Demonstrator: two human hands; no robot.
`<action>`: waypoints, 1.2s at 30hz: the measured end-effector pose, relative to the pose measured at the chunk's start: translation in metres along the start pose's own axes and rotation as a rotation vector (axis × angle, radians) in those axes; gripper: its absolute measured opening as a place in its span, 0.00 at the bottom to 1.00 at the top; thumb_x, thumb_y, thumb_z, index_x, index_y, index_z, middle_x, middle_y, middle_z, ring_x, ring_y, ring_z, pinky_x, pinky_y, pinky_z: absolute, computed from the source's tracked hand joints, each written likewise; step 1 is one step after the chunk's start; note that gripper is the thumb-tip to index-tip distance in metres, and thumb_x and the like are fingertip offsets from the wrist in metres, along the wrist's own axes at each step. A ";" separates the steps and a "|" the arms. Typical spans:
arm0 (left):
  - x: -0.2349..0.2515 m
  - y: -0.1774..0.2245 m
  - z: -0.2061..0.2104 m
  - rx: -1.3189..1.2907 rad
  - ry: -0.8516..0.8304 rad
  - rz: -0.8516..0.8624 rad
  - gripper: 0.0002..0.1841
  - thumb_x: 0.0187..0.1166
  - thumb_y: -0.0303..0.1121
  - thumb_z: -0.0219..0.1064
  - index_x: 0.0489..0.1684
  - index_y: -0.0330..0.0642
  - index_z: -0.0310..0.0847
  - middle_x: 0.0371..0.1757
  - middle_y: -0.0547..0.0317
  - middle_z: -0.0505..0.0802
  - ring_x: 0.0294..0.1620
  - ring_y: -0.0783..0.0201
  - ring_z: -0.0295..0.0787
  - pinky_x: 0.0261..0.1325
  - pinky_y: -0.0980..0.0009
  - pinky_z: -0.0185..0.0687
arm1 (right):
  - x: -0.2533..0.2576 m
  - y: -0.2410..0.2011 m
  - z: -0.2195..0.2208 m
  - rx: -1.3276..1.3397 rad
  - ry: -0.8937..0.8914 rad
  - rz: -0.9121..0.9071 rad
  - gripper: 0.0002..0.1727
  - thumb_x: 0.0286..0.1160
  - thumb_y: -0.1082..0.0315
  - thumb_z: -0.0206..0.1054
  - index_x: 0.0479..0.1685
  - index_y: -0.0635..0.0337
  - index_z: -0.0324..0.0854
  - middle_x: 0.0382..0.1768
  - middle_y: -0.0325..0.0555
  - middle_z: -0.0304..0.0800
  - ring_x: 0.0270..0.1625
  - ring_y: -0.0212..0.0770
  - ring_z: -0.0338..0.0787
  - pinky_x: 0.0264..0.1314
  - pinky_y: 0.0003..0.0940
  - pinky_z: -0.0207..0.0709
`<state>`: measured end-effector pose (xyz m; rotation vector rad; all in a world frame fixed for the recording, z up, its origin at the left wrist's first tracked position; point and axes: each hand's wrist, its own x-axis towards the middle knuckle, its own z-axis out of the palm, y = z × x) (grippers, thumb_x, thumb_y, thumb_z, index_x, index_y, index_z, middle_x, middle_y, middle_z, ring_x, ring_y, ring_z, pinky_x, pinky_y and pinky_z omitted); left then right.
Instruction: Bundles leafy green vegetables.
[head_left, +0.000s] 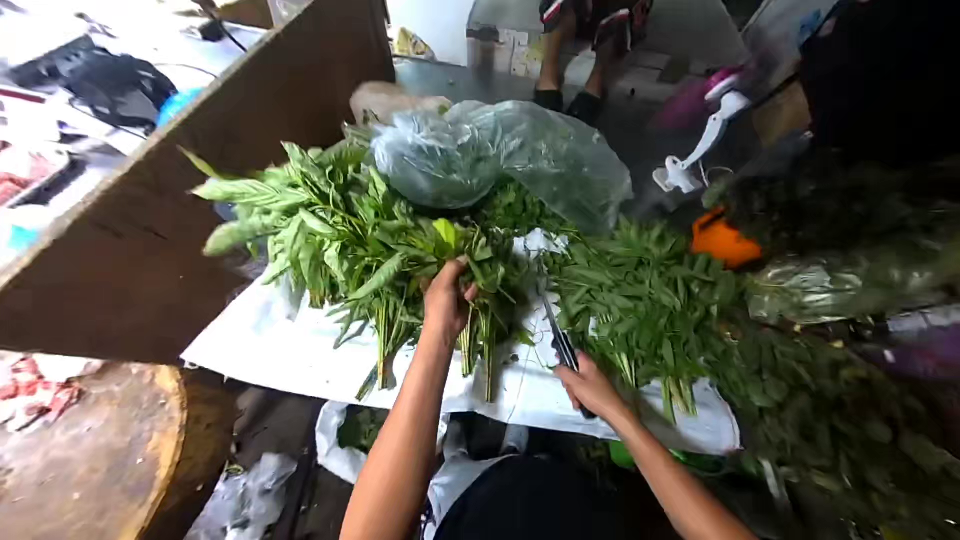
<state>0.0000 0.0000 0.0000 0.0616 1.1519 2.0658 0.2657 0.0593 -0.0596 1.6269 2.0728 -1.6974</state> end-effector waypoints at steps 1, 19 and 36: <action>0.001 0.000 -0.002 -0.014 0.001 -0.014 0.06 0.84 0.31 0.62 0.36 0.44 0.82 0.21 0.63 0.83 0.11 0.75 0.67 0.15 0.80 0.68 | 0.019 0.004 -0.002 -0.133 0.083 -0.008 0.32 0.81 0.58 0.66 0.81 0.64 0.67 0.48 0.59 0.87 0.40 0.50 0.89 0.46 0.50 0.85; -0.059 0.011 -0.039 0.198 0.006 -0.087 0.21 0.81 0.27 0.68 0.73 0.38 0.73 0.17 0.62 0.78 0.09 0.73 0.66 0.12 0.77 0.65 | 0.041 -0.041 0.040 0.684 -0.164 -0.351 0.11 0.88 0.66 0.54 0.58 0.64 0.73 0.22 0.33 0.73 0.15 0.25 0.67 0.17 0.21 0.66; -0.117 0.047 -0.161 0.322 0.092 -0.025 0.11 0.84 0.28 0.59 0.59 0.39 0.81 0.10 0.68 0.72 0.07 0.73 0.66 0.10 0.76 0.68 | 0.044 -0.048 0.072 0.914 -0.395 -0.161 0.22 0.95 0.60 0.44 0.75 0.63 0.68 0.35 0.42 0.88 0.19 0.27 0.81 0.18 0.19 0.75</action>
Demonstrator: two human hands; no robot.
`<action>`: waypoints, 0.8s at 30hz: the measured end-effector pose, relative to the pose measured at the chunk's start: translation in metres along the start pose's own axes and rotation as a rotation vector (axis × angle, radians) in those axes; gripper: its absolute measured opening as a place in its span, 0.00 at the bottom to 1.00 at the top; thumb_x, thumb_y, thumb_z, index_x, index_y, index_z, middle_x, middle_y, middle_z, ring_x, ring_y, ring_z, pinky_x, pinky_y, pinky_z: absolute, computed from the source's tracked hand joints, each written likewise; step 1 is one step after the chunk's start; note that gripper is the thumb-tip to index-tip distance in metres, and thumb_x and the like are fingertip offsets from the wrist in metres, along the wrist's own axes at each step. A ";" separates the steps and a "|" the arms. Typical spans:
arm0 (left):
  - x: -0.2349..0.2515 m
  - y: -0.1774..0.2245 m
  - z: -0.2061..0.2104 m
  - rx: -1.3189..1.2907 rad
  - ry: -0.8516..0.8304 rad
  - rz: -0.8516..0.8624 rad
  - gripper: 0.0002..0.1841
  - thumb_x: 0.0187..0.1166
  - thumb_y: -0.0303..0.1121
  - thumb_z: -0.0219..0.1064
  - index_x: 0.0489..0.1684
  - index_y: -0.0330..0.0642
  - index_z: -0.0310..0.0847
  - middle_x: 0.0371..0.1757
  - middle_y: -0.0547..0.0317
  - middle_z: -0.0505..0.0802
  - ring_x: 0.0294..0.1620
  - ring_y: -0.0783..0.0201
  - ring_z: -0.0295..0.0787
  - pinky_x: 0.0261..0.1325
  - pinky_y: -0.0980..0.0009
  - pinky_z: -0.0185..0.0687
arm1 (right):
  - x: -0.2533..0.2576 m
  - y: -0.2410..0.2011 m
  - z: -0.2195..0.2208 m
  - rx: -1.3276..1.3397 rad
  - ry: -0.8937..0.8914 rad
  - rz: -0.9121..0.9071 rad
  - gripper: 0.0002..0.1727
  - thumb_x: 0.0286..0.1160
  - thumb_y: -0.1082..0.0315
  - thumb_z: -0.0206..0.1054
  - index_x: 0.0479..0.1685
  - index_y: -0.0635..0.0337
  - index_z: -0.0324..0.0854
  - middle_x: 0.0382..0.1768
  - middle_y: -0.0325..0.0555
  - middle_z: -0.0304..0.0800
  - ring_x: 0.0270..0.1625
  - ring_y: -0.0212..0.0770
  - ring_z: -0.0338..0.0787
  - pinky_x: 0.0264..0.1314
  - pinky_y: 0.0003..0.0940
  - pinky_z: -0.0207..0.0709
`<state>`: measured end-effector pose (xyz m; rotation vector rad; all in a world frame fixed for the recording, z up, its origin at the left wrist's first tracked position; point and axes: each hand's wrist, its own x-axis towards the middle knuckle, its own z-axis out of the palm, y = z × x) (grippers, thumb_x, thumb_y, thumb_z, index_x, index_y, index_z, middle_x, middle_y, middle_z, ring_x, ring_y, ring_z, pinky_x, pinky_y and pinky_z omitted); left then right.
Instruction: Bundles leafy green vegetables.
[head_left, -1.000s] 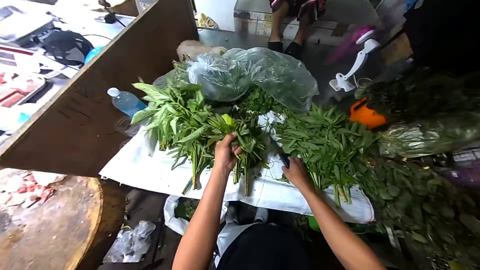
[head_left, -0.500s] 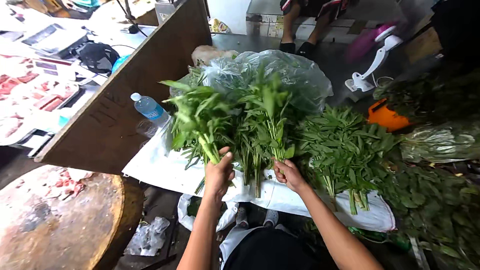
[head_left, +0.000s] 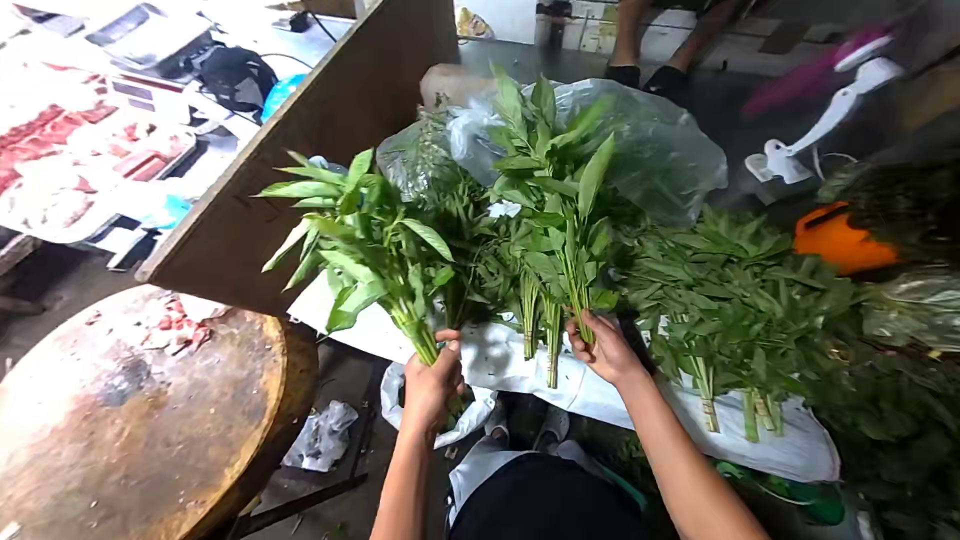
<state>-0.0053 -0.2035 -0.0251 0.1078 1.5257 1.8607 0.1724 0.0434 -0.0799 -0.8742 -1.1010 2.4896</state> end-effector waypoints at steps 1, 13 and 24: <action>0.002 -0.002 -0.003 0.006 -0.012 -0.018 0.11 0.84 0.28 0.59 0.58 0.38 0.81 0.10 0.67 0.72 0.07 0.73 0.66 0.11 0.76 0.68 | 0.009 0.009 -0.005 -0.010 0.018 0.056 0.21 0.95 0.58 0.44 0.73 0.62 0.70 0.35 0.42 0.88 0.21 0.28 0.81 0.19 0.20 0.76; 0.040 -0.070 -0.045 0.203 -0.073 -0.389 0.09 0.91 0.31 0.55 0.52 0.36 0.79 0.13 0.67 0.70 0.08 0.72 0.62 0.11 0.76 0.62 | 0.003 0.048 -0.002 -1.358 0.582 -0.312 0.16 0.75 0.61 0.72 0.55 0.62 0.89 0.62 0.61 0.85 0.66 0.59 0.84 0.73 0.55 0.76; 0.028 -0.044 -0.039 0.052 -0.202 -0.335 0.09 0.92 0.31 0.53 0.48 0.37 0.78 0.10 0.67 0.68 0.07 0.72 0.63 0.11 0.75 0.67 | 0.017 0.013 0.025 -1.188 0.426 -0.014 0.20 0.91 0.60 0.54 0.65 0.65 0.81 0.47 0.51 0.91 0.45 0.44 0.91 0.54 0.43 0.85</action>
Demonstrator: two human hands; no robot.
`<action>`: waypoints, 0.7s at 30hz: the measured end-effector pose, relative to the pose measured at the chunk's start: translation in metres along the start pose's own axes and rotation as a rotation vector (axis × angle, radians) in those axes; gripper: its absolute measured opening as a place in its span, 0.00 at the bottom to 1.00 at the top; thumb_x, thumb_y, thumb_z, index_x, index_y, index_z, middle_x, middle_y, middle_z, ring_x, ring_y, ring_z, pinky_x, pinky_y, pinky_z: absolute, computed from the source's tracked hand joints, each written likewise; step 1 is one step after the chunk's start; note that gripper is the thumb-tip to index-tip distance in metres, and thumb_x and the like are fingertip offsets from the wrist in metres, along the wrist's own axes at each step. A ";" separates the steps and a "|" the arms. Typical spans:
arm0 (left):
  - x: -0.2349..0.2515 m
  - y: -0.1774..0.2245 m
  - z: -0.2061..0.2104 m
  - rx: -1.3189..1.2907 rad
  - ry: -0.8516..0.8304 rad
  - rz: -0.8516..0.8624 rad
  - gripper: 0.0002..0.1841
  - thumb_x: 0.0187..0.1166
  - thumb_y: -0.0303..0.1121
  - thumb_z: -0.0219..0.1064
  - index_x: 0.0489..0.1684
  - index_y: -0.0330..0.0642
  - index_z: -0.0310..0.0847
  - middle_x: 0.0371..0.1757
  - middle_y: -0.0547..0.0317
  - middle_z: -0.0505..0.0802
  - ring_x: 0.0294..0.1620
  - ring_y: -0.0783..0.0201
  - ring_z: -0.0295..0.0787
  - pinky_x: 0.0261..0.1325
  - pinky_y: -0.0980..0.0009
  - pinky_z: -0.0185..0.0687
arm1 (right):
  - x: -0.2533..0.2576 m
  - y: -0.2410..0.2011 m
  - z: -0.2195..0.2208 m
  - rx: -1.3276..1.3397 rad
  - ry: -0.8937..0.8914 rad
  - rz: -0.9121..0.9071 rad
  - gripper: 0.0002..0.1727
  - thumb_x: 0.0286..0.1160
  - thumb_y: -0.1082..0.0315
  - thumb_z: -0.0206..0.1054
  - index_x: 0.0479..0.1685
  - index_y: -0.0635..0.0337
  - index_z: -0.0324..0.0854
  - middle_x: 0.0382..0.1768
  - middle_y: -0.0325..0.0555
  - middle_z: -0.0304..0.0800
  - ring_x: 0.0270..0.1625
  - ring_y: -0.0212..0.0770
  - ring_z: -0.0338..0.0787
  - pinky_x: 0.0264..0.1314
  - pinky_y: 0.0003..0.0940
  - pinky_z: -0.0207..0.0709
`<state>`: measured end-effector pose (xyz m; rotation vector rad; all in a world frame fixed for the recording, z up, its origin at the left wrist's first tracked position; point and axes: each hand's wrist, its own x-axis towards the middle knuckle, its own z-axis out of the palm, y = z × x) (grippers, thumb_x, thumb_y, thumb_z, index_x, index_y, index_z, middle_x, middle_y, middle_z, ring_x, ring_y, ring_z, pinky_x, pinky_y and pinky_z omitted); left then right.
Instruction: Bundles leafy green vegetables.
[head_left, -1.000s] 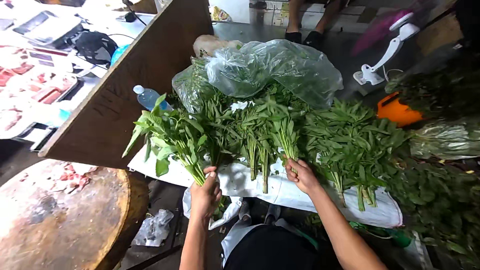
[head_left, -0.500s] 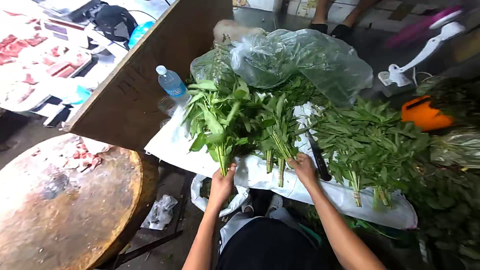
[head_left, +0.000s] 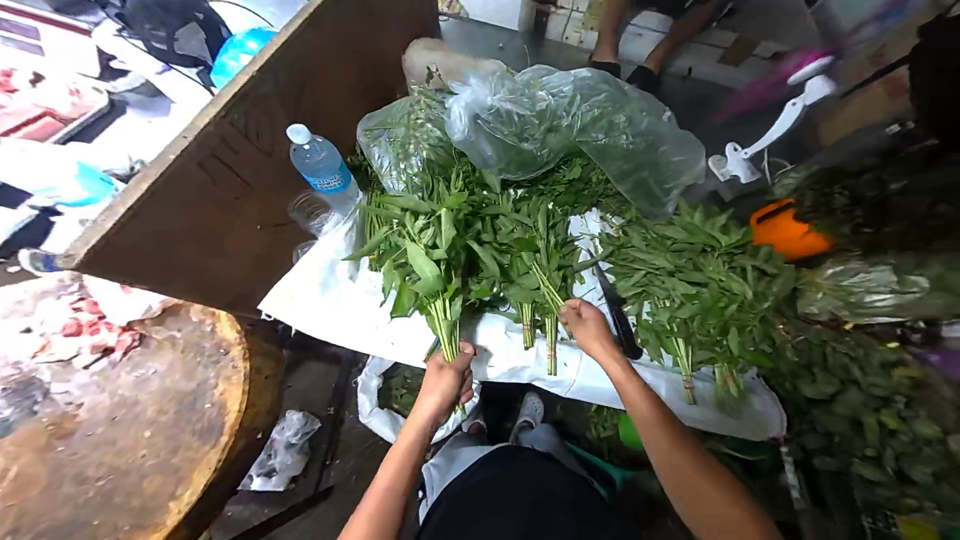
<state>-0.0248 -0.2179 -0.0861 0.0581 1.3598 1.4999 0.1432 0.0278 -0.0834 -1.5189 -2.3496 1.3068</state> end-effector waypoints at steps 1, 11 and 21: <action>0.000 0.004 -0.003 0.044 -0.004 0.034 0.09 0.91 0.32 0.54 0.49 0.38 0.79 0.12 0.66 0.71 0.08 0.70 0.66 0.13 0.74 0.71 | -0.010 -0.008 -0.008 0.166 0.008 -0.035 0.19 0.92 0.61 0.54 0.66 0.67 0.79 0.41 0.48 0.89 0.36 0.39 0.89 0.42 0.36 0.85; -0.001 0.025 -0.002 -0.092 0.007 0.106 0.11 0.92 0.33 0.52 0.56 0.40 0.80 0.13 0.67 0.70 0.07 0.73 0.63 0.10 0.77 0.65 | -0.027 -0.034 -0.023 0.250 0.211 -0.238 0.18 0.89 0.66 0.54 0.69 0.68 0.73 0.35 0.44 0.85 0.29 0.34 0.84 0.33 0.31 0.81; 0.001 0.017 0.012 -0.195 0.000 0.090 0.10 0.91 0.31 0.54 0.54 0.38 0.80 0.12 0.67 0.70 0.07 0.73 0.64 0.09 0.77 0.66 | -0.037 -0.058 -0.046 0.301 0.416 -0.323 0.22 0.90 0.65 0.51 0.74 0.67 0.76 0.35 0.41 0.84 0.30 0.31 0.81 0.33 0.27 0.78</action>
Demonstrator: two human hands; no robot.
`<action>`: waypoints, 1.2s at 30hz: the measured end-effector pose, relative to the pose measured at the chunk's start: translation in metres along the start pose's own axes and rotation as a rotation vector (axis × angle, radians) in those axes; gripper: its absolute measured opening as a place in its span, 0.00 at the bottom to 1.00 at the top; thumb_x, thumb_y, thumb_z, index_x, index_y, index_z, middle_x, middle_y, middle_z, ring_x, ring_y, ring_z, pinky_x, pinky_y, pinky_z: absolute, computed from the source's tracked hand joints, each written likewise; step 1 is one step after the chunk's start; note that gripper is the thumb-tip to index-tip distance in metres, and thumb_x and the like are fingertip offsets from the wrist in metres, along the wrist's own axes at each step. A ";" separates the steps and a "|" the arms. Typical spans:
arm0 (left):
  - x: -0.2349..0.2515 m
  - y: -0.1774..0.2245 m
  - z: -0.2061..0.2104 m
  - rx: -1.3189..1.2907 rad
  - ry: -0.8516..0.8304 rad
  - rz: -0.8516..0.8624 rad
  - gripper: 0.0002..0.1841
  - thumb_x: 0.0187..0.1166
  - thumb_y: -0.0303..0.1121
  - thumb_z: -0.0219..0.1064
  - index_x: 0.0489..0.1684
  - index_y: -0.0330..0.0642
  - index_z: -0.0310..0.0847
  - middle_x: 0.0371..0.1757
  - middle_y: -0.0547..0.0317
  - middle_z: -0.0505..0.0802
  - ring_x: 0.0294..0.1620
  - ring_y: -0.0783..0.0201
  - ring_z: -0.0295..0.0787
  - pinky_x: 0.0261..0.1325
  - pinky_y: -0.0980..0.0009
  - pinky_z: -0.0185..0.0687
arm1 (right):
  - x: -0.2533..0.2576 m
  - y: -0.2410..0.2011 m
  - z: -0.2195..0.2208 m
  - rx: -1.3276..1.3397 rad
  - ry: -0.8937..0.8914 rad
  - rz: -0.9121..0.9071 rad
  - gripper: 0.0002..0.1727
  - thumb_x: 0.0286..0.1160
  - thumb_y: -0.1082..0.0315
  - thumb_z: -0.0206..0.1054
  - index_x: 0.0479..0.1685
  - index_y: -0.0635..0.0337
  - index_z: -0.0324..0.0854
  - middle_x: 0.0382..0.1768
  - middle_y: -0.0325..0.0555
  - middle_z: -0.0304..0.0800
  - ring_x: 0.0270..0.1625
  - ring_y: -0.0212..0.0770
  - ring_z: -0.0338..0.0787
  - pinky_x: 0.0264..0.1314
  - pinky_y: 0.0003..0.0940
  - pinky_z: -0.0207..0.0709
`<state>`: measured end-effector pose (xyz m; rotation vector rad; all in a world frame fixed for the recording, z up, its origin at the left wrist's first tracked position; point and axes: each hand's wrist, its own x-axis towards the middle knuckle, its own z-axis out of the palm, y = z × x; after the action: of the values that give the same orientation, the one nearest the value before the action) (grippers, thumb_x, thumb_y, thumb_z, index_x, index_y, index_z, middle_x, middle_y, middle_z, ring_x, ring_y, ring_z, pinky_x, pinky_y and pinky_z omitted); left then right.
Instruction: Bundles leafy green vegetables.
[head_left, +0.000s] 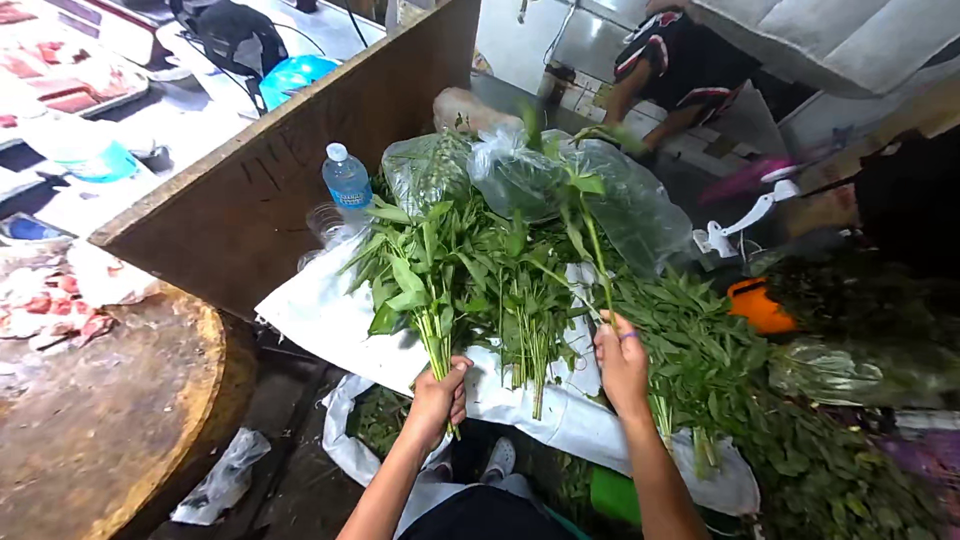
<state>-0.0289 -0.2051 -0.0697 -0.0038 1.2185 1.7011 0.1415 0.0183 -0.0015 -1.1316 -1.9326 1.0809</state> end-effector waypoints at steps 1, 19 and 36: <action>0.000 -0.001 0.001 -0.010 0.006 0.001 0.10 0.91 0.31 0.54 0.53 0.38 0.80 0.12 0.67 0.70 0.07 0.73 0.64 0.10 0.77 0.67 | -0.001 -0.005 -0.004 0.068 0.024 -0.021 0.22 0.90 0.65 0.51 0.73 0.68 0.75 0.34 0.39 0.83 0.28 0.29 0.81 0.30 0.24 0.78; 0.006 -0.035 0.020 -0.152 0.001 -0.134 0.12 0.94 0.36 0.52 0.45 0.38 0.77 0.11 0.69 0.68 0.06 0.74 0.63 0.10 0.79 0.66 | -0.042 -0.010 0.017 0.838 -0.390 0.258 0.19 0.89 0.69 0.48 0.74 0.64 0.67 0.25 0.33 0.76 0.19 0.28 0.76 0.23 0.22 0.77; 0.006 -0.062 0.041 -0.188 0.073 -0.071 0.11 0.86 0.36 0.65 0.43 0.35 0.83 0.23 0.58 0.85 0.22 0.68 0.82 0.28 0.73 0.82 | -0.123 -0.012 0.080 -0.556 -0.786 0.022 0.25 0.92 0.60 0.50 0.80 0.61 0.74 0.64 0.59 0.84 0.59 0.55 0.90 0.63 0.52 0.84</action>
<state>0.0328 -0.1722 -0.0968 -0.2223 1.0944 1.7601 0.1230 -0.1220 -0.0416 -1.0853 -2.9796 1.1330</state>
